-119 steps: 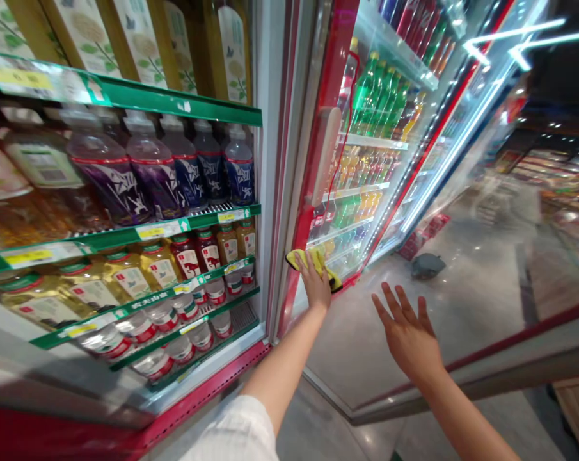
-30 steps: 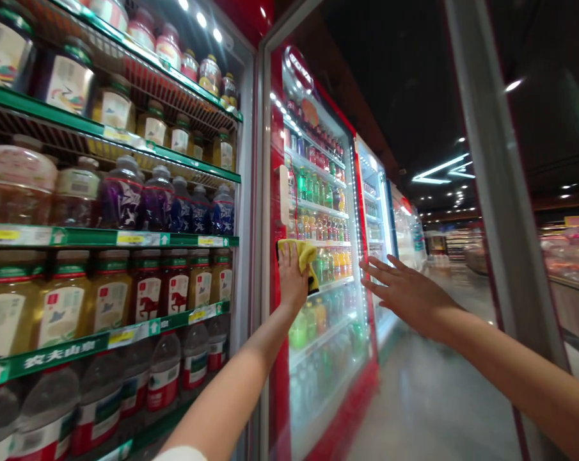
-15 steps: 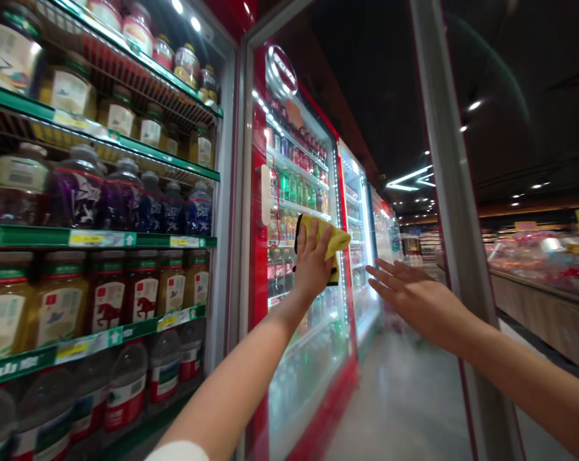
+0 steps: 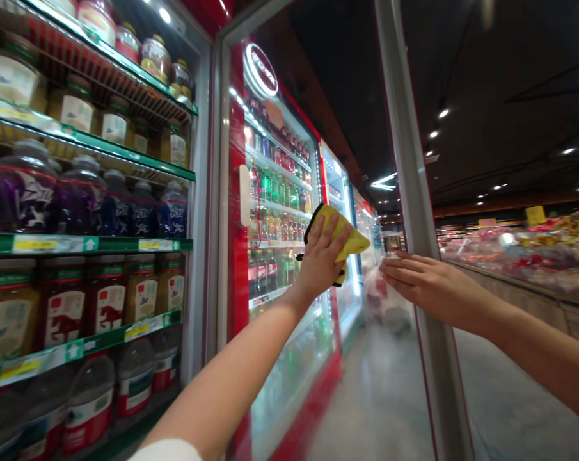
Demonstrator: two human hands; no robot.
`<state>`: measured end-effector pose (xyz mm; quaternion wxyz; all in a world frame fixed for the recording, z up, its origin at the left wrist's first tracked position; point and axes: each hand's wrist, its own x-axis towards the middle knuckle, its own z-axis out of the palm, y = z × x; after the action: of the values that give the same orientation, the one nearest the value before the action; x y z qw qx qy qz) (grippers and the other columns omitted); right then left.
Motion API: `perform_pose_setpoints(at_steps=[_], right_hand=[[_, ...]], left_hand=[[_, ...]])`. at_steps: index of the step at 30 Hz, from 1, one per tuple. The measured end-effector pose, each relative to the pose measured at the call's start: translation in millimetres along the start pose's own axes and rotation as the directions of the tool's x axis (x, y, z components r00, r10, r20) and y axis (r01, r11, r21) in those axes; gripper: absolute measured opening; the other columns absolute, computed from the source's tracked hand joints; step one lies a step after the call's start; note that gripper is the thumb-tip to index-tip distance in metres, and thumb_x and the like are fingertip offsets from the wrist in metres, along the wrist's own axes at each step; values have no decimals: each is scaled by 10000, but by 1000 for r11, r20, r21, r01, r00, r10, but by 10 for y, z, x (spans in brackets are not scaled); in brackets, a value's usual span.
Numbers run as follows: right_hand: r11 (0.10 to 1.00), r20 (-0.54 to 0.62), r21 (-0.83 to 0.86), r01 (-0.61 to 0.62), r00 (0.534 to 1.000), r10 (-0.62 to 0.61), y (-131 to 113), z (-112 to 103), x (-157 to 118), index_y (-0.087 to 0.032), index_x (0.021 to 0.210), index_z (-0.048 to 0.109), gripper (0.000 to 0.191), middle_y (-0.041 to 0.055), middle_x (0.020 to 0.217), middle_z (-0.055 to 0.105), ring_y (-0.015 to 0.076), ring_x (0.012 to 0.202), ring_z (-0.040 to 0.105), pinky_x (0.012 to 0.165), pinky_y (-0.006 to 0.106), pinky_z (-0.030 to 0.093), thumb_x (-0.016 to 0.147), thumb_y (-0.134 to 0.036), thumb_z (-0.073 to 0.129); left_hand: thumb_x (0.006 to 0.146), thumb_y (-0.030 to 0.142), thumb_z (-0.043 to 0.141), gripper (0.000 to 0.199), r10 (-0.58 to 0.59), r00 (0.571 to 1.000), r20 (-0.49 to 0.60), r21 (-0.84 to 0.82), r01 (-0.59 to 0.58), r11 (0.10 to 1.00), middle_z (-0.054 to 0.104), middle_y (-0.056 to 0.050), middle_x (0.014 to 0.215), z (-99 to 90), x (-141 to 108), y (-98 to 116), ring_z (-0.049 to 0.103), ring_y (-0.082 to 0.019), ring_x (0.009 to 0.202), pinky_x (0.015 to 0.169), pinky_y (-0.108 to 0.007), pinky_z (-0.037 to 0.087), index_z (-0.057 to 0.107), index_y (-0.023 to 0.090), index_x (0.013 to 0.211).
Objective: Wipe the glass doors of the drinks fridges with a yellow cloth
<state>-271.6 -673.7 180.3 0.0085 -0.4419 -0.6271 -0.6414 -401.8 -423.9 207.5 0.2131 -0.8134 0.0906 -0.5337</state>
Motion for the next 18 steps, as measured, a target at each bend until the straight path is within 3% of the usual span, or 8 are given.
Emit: perform_pose_setpoints(at_steps=[3,5,12,14,16,18], right_hand=[[1000,-10,6,17,1000,-17,62,-123,-139,-161,1032,766,282,95,1105,787,189,1043,724,1010,328,577,978,-96,496],[999,-15,23,30,999,-30,107,-189,-220,-169,1040,765,286,85,1093,790,185,1044,725,1005,322,584,983,-94,495],[997,-92,58,-45,994,50,243,-295,-320,-187,1102,751,268,78,1156,781,203,1095,727,1019,378,600,982,-97,528],[992,-108,97,-76,990,87,236,-316,-365,-201,1107,749,266,74,1152,782,207,1106,725,1003,386,609,979,-102,538],[987,-126,130,-97,985,113,221,-337,-410,-219,1096,751,257,61,1114,791,207,1093,729,979,385,619,971,-108,556],[985,-142,137,-103,982,122,218,-358,-435,-229,1072,754,249,49,1073,798,201,1058,738,967,383,621,965,-106,566]], left_hand=[[904,277,624,699,212,970,117,-15,-212,977,277,-103,1702,42,-180,125,83,-354,1601,1285,-576,212,402,232,1565],[895,245,633,706,292,938,186,-20,-294,956,300,-94,1695,39,-257,157,107,-343,1600,1286,-566,228,406,245,1563],[891,174,629,724,222,964,147,-44,-218,975,228,-115,1716,87,141,432,20,-319,1607,1296,-584,199,383,214,1571],[895,179,629,691,334,927,168,-68,-327,943,297,-112,1694,112,126,497,50,-308,1607,1300,-554,215,414,207,1552],[909,159,613,644,473,859,194,-90,-465,881,378,-95,1660,118,113,503,121,-280,1602,1301,-509,245,448,221,1529],[924,141,595,589,536,822,193,-92,-529,844,427,-93,1633,106,198,466,178,-265,1593,1298,-485,267,488,220,1497]])
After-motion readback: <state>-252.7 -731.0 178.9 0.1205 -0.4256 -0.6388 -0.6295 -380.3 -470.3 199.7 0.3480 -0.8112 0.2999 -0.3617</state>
